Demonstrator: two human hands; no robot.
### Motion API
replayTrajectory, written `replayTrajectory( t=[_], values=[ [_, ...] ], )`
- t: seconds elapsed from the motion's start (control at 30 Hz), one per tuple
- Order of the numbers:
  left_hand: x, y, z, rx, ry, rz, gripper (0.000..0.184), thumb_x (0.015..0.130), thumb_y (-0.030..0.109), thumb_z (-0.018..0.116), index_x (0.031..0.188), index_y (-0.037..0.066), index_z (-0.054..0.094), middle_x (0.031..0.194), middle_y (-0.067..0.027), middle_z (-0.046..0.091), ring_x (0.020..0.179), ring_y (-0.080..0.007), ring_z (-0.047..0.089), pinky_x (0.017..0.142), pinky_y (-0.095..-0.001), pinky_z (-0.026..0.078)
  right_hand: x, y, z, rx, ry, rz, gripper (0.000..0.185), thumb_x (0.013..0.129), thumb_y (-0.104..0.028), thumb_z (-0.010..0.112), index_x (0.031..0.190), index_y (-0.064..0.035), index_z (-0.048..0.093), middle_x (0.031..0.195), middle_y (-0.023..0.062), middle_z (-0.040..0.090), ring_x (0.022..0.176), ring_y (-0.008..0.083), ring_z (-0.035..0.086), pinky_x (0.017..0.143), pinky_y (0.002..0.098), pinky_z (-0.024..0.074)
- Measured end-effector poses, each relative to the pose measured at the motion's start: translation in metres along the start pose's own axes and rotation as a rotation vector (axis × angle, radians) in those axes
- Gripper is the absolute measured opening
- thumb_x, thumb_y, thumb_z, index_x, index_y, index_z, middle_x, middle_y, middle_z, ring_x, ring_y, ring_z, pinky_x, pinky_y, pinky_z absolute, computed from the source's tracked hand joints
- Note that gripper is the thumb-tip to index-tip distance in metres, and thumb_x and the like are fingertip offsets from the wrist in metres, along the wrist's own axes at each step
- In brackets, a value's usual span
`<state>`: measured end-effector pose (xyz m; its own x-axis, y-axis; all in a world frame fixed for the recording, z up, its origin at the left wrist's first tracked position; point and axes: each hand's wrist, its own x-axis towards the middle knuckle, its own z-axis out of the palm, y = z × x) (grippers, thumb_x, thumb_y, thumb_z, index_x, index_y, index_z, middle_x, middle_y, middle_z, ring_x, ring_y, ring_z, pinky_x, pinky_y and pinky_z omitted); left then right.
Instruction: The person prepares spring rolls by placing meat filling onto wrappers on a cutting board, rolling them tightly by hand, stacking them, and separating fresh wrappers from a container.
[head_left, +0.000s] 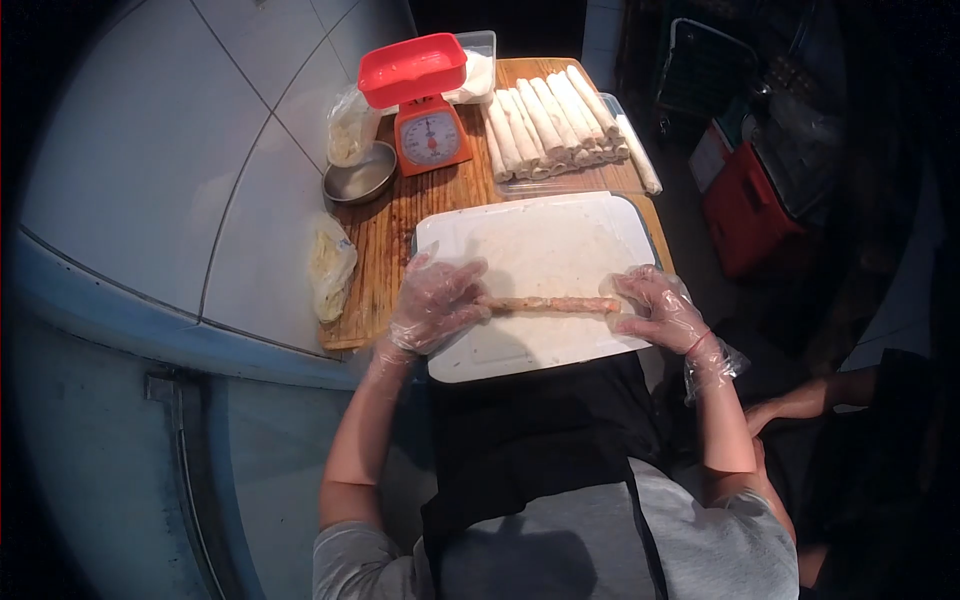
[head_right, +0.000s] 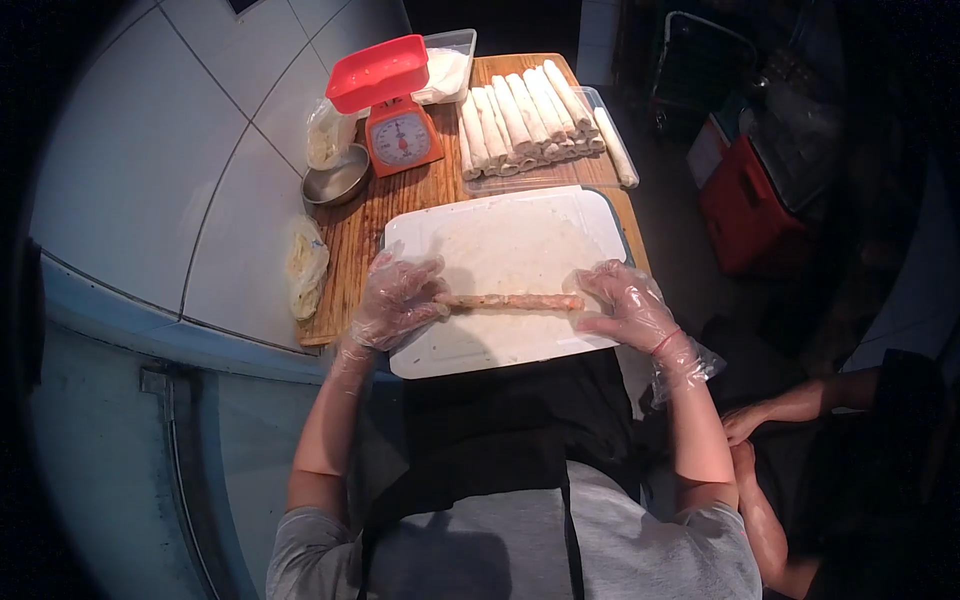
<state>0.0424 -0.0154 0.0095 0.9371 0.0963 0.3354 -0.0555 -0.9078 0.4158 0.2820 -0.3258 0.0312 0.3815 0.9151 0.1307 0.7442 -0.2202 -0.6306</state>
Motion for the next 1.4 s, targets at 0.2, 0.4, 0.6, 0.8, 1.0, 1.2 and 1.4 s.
replayTrajectory(
  t=[0.2,0.4,0.6,0.8,1.0,1.2,1.4],
  values=[
    [-0.01,0.044,-0.007,0.067,0.05,0.116,0.072,0.072,0.044,0.084,0.135,0.017,0.061,0.12,-0.006,0.065,0.111,-0.0267,0.06,0.105,-0.0494,0.033,-0.011,-0.047,0.014,-0.112,0.171,-0.303,0.056,0.071,-0.031,0.086,0.12,-0.0096,0.069,0.112,0.011,0.065,0.109,0.0318,0.061,0.099,0.0427,0.045],
    [-0.003,0.078,0.024,-0.11,0.008,0.172,0.056,0.078,0.033,0.081,0.129,0.016,0.064,0.108,-0.0057,0.068,0.104,-0.0279,0.063,0.096,-0.0452,0.039,0.009,-0.06,0.041,-0.143,-0.04,-0.381,0.029,0.071,-0.018,0.08,0.096,-0.0066,0.069,0.096,0.0111,0.065,0.095,0.0345,0.063,0.084,0.0466,0.0492],
    [0.006,0.08,0.026,-0.051,-0.056,0.167,0.051,0.079,0.018,0.076,0.128,0.013,0.064,0.104,-0.0044,0.07,0.096,-0.0263,0.066,0.087,-0.042,0.043,0.013,-0.055,0.052,-0.178,-0.04,-0.354,0.018,0.074,-0.014,0.076,0.087,-0.0063,0.067,0.088,0.0124,0.064,0.086,0.0371,0.064,0.076,0.0469,0.0512],
    [0.011,0.077,0.036,0.024,-0.058,0.159,0.055,0.078,0.019,0.074,0.131,0.009,0.061,0.106,-0.0067,0.07,0.101,-0.0263,0.066,0.088,-0.0431,0.043,0.018,-0.065,0.054,-0.136,0.131,-0.474,0.014,0.073,-0.009,0.073,0.076,-0.0042,0.061,0.08,0.0136,0.063,0.083,0.0376,0.064,0.072,0.0453,0.0523],
    [0.008,0.085,0.025,-0.039,0.132,0.251,0.06,0.078,0.02,0.073,0.134,0.007,0.054,0.102,-0.0074,0.068,0.099,-0.0267,0.066,0.089,-0.0419,0.042,0.022,-0.049,0.061,-0.212,0.104,-0.465,0.015,0.073,-0.011,0.072,0.085,-0.0051,0.065,0.087,0.0135,0.066,0.086,0.0368,0.066,0.077,0.0471,0.053],
    [0.012,0.081,0.037,0.101,0.111,0.249,0.058,0.08,0.016,0.07,0.136,0.011,0.056,0.087,-0.0021,0.065,0.087,-0.0203,0.065,0.082,-0.0384,0.041,0.017,-0.066,0.048,-0.222,0.136,-0.39,0.018,0.074,-0.012,0.075,0.088,-0.007,0.065,0.09,0.0103,0.065,0.092,0.0327,0.064,0.082,0.0441,0.049],
    [0.014,0.077,0.036,0.155,0.101,0.215,0.059,0.08,0.014,0.068,0.138,0.01,0.056,0.083,-0.0003,0.064,0.084,-0.0193,0.064,0.081,-0.0374,0.041,0.008,-0.058,0.052,-0.255,0.042,-0.414,0.014,0.074,-0.013,0.074,0.084,-0.0091,0.065,0.092,0.0084,0.063,0.097,0.0305,0.062,0.088,0.0439,0.0438]
  ],
)
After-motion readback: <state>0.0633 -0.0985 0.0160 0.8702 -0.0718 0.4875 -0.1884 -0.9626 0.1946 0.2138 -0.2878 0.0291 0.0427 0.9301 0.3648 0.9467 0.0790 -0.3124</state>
